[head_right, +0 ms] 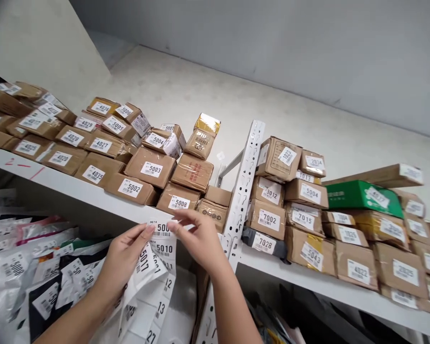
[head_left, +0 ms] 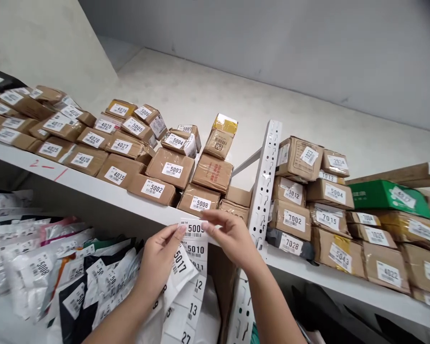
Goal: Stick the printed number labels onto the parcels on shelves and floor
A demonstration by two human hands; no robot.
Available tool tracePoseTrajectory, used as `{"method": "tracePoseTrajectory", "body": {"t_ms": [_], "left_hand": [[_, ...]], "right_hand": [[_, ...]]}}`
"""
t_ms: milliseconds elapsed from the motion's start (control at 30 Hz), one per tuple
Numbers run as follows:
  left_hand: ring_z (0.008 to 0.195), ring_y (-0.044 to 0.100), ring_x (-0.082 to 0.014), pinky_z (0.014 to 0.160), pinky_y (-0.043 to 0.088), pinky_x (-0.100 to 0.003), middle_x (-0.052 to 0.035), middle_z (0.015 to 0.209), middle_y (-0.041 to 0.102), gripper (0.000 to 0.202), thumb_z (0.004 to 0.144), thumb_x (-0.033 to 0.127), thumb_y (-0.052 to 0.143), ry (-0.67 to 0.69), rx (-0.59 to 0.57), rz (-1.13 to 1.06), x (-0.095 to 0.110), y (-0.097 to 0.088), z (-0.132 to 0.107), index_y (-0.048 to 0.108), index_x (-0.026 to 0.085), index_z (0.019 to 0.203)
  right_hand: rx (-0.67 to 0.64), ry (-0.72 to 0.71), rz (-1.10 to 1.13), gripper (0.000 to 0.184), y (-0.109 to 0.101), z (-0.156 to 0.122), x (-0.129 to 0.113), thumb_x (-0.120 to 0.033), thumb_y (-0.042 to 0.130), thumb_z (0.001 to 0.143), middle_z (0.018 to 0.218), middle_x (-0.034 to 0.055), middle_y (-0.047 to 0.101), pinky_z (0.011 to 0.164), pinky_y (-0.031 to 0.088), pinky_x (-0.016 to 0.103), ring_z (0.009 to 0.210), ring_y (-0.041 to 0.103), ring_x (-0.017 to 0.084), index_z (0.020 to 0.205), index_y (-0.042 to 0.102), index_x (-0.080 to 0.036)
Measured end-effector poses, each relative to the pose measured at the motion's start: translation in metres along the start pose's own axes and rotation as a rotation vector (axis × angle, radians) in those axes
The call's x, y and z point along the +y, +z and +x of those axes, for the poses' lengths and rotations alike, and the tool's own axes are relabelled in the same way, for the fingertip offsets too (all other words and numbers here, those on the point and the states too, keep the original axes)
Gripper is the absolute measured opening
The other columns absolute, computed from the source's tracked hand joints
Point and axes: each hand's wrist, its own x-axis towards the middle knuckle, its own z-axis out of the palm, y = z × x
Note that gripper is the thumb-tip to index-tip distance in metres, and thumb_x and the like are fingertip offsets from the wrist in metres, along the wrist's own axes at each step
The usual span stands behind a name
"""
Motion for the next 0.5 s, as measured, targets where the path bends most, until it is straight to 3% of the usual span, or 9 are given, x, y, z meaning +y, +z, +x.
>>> {"method": "tracePoseTrajectory", "body": {"t_ms": [67, 133, 267, 333, 500], "left_hand": [[0.073, 0.062, -0.0143, 0.069, 0.050, -0.022, -0.0003, 0.077, 0.070, 0.038, 0.070, 0.046, 0.074, 0.037, -0.063, -0.031, 0.000, 0.004, 0.008, 0.070, 0.019, 0.097], [0.072, 0.061, -0.0135, 0.069, 0.050, -0.022, 0.0002, 0.077, 0.070, 0.037, 0.068, 0.044, 0.076, 0.065, -0.089, -0.035, 0.001, 0.010, 0.017, 0.070, 0.019, 0.095], [0.053, 0.048, -0.0081, 0.048, 0.037, -0.017, 0.0037, 0.056, 0.057, 0.039, 0.074, 0.052, 0.067, 0.165, -0.007, 0.096, 0.008, 0.022, 0.037, 0.061, 0.015, 0.065], [0.049, 0.044, -0.0076, 0.045, 0.033, -0.017, 0.0060, 0.051, 0.051, 0.041, 0.074, 0.054, 0.065, 0.186, -0.012, 0.084, 0.014, 0.027, 0.047, 0.056, 0.016, 0.063], [0.061, 0.056, -0.0134, 0.056, 0.043, -0.023, 0.0001, 0.069, 0.065, 0.033, 0.068, 0.045, 0.073, 0.122, -0.245, 0.154, 0.023, 0.029, 0.060, 0.065, 0.016, 0.080]], "right_hand": [[0.002, 0.046, 0.072, 0.023, -0.001, -0.008, 0.000, -0.037, 0.068, 0.076, 0.085, 0.0061, 0.072, 0.062, 0.051, 0.029, 0.075, 0.065, 0.018, 0.091, 0.070, -0.020], [0.099, 0.053, 0.111, 0.021, 0.001, -0.010, 0.001, -0.034, 0.069, 0.074, 0.076, 0.0044, 0.069, 0.060, 0.049, 0.028, 0.067, 0.062, 0.016, 0.088, 0.069, -0.019], [0.191, 0.035, 0.137, 0.017, 0.004, 0.000, 0.000, -0.034, 0.068, 0.074, 0.070, 0.0028, 0.066, 0.056, 0.047, 0.027, 0.061, 0.059, 0.015, 0.081, 0.066, -0.018], [0.280, -0.033, 0.018, 0.015, 0.005, 0.012, -0.003, -0.034, 0.065, 0.077, 0.072, 0.0036, 0.066, 0.058, 0.047, 0.028, 0.065, 0.059, 0.015, 0.075, 0.065, -0.019], [0.519, -0.188, -0.223, 0.009, -0.002, 0.064, -0.002, -0.026, 0.061, 0.080, 0.075, 0.0028, 0.066, 0.065, 0.048, 0.029, 0.069, 0.060, 0.016, 0.074, 0.065, -0.020]]}}
